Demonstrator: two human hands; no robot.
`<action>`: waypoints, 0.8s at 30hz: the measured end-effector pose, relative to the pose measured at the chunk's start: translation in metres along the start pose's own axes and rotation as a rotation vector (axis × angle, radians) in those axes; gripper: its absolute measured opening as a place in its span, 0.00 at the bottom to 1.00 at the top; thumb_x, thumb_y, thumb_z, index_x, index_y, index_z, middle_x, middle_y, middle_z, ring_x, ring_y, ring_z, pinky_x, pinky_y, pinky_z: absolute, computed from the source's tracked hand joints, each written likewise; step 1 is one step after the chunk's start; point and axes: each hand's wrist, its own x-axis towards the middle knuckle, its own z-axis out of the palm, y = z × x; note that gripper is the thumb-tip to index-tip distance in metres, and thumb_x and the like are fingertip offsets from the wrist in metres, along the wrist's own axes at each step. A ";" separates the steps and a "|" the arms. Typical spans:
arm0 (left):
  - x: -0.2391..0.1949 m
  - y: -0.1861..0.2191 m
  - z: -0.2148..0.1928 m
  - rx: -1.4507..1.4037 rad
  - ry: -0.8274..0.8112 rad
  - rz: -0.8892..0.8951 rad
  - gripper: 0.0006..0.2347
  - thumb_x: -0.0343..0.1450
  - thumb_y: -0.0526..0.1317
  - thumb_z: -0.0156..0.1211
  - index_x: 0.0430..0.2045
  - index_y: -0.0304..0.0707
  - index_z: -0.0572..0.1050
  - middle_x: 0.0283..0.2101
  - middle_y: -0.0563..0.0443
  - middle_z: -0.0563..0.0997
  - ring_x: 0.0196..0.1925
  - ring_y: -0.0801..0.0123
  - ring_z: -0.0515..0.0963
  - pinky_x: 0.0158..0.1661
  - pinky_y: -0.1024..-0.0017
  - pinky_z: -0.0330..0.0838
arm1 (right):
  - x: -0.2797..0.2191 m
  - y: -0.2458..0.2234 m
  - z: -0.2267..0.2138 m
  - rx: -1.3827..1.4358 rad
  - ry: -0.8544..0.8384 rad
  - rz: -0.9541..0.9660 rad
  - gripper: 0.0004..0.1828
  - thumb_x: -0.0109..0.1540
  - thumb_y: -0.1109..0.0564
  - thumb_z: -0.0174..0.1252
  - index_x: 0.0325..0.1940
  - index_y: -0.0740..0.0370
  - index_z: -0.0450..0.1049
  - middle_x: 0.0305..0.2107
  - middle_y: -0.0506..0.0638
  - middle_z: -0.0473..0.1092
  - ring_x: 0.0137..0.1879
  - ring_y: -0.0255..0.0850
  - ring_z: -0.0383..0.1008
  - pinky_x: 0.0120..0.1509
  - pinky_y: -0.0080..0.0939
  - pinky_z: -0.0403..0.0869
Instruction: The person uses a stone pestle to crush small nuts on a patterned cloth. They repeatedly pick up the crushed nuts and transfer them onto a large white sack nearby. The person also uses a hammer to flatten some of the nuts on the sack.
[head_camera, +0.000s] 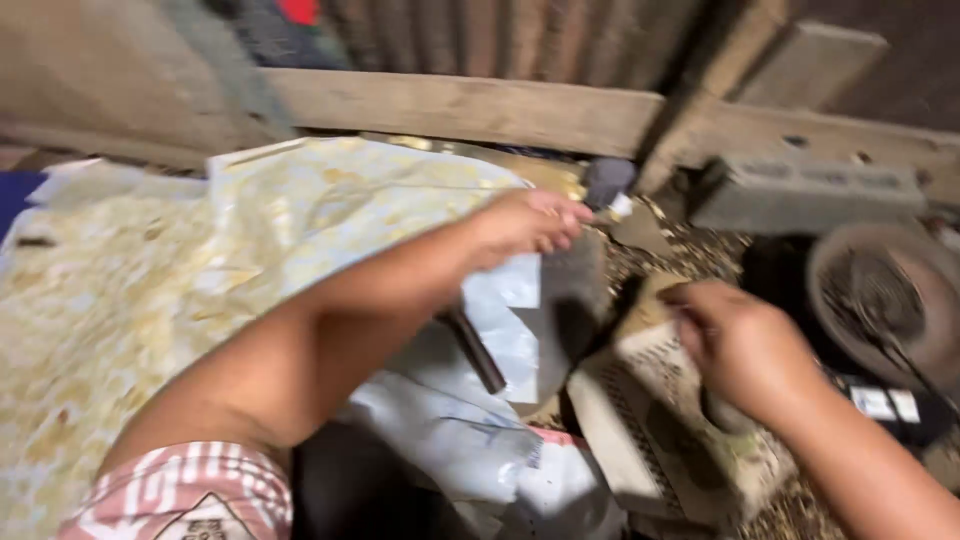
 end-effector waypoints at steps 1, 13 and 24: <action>-0.031 0.018 -0.024 -0.002 0.018 0.019 0.15 0.75 0.39 0.58 0.56 0.34 0.74 0.39 0.55 0.79 0.36 0.76 0.76 0.35 0.77 0.70 | 0.019 -0.006 0.036 -0.006 -0.003 -0.025 0.12 0.61 0.55 0.61 0.47 0.58 0.79 0.40 0.58 0.77 0.42 0.56 0.79 0.46 0.51 0.77; -0.099 -0.218 -0.204 0.430 0.906 0.239 0.11 0.73 0.42 0.62 0.45 0.38 0.83 0.30 0.58 0.79 0.29 0.76 0.75 0.32 0.71 0.67 | 0.066 -0.089 0.321 0.334 -0.182 0.278 0.22 0.62 0.44 0.60 0.47 0.65 0.66 0.31 0.71 0.75 0.39 0.70 0.75 0.43 0.65 0.72; 0.006 -0.161 -0.099 1.257 0.678 0.588 0.03 0.66 0.38 0.63 0.29 0.44 0.81 0.37 0.52 0.80 0.48 0.57 0.77 0.52 0.58 0.67 | 0.116 -0.008 0.201 0.479 0.248 0.611 0.19 0.68 0.48 0.57 0.50 0.67 0.67 0.24 0.59 0.73 0.26 0.46 0.73 0.29 0.48 0.73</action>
